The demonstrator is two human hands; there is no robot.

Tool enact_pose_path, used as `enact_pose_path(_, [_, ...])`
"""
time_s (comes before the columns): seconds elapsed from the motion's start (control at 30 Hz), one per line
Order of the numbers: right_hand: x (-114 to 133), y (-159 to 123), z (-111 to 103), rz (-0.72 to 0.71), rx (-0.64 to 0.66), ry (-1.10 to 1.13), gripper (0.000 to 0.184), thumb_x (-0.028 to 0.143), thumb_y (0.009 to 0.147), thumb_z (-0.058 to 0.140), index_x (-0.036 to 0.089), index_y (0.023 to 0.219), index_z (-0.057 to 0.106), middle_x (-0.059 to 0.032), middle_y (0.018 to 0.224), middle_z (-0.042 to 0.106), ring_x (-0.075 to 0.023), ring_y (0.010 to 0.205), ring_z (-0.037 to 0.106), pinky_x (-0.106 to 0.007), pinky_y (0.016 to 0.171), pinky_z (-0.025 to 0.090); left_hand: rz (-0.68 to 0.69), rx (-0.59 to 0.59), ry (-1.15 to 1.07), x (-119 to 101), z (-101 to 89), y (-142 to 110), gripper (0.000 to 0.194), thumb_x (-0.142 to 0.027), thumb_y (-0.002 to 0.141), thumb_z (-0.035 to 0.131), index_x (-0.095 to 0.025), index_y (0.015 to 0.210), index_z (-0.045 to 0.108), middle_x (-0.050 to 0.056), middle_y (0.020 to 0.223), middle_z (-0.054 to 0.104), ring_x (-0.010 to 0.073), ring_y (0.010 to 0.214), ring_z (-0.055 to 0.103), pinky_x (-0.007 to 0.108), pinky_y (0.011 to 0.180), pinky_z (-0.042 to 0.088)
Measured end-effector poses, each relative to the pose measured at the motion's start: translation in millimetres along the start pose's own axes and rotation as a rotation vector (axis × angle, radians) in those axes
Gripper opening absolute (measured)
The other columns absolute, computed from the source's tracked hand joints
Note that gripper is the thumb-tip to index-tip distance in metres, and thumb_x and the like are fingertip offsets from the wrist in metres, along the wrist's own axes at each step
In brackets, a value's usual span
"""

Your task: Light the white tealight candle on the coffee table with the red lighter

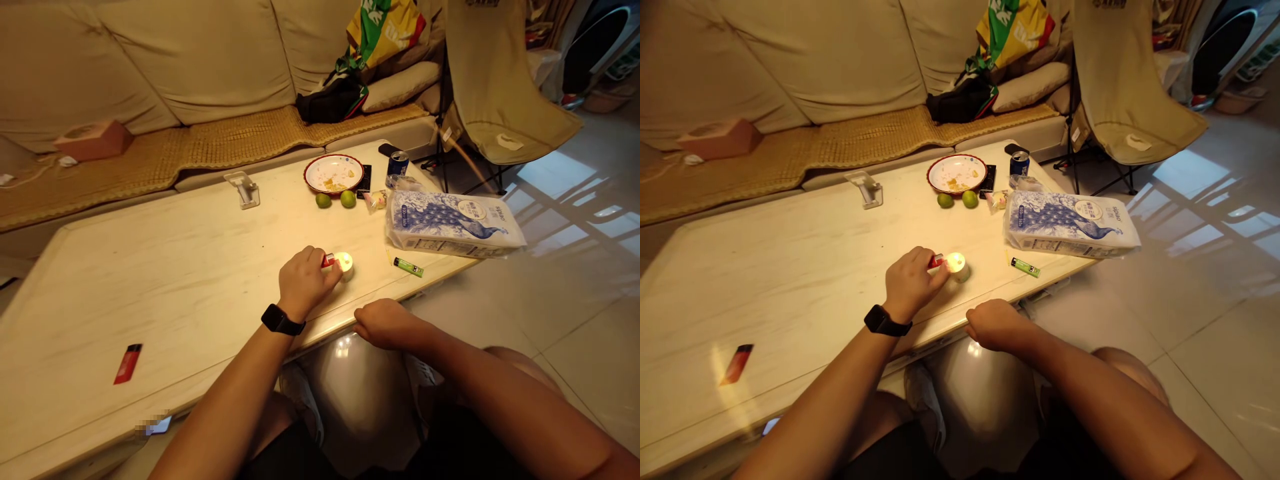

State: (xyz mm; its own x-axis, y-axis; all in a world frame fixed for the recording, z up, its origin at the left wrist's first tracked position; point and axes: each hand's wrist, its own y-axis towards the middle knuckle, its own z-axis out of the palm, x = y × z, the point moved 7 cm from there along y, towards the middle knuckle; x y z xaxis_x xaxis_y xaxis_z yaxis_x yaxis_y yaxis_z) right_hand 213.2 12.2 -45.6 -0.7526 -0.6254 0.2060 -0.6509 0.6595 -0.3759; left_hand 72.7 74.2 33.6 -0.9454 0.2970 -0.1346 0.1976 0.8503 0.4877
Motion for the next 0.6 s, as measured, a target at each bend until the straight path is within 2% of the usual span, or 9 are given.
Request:
enact_pose_path(0.17, [-0.4,0.8,0.9,0.003,-0.003,0.004,0.035,0.042,0.099,0.05,0.016,0.104,0.072,-0.0134,0.099,0.077,-0.0284,0.093,0.073,-0.034,0.075,0.05,-0.058,-0.009,-0.04,15.0,-7.7,-4.4,0.03,-0.046,0.092,0.054,-0.02,0.077,0.058,0.004,0.076,0.064,0.0182,0.07,0.056,0.032,0.061,0.036])
enact_pose_path(0.6, [-0.9,2.4,1.3,0.02,0.029,0.002,0.037,0.043,0.1,0.048,0.016,0.105,0.072,-0.0144,0.1,0.077,-0.0287,0.094,0.073,-0.034,0.076,0.05,-0.104,0.009,-0.028,39.5,-15.0,-15.4,0.029,-0.044,0.093,0.053,-0.02,0.077,0.058,0.004,0.077,0.064,0.0174,0.069,0.056,0.032,0.061,0.037])
